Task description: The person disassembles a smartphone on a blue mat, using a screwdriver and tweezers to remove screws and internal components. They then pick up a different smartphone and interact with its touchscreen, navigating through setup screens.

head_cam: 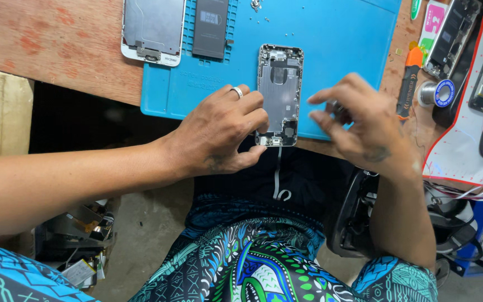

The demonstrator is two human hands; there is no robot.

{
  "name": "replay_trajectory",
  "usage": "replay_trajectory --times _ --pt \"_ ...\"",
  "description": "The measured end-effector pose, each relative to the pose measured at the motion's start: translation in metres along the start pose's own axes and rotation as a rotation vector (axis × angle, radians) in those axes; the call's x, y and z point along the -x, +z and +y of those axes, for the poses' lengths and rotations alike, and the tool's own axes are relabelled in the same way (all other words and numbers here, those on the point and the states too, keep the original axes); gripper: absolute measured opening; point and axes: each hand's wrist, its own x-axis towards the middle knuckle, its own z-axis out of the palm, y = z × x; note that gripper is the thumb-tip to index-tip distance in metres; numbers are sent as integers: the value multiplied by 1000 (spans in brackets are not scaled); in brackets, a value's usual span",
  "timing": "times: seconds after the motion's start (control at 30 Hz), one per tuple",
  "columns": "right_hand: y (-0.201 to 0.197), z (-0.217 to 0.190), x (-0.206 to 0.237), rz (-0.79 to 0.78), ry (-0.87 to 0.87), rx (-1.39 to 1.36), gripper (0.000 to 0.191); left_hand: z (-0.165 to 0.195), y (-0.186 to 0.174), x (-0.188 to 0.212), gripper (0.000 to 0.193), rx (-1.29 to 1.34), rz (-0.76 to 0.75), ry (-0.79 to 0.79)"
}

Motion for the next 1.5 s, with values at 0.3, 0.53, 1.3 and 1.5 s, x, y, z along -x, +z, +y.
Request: replay_trajectory --times 0.3,0.53,1.3,1.5 --pt "25 -6 -8 -44 -47 -61 16 0 -1 0 30 -19 5 8" --pt "28 -3 -7 -45 36 -143 16 0 -1 0 30 -9 -5 2" --pt "-1 -42 31 168 63 -4 34 -1 -2 1 32 -30 -7 1" --pt "-5 -57 52 247 198 -3 24 -2 -1 1 34 -28 -5 4"
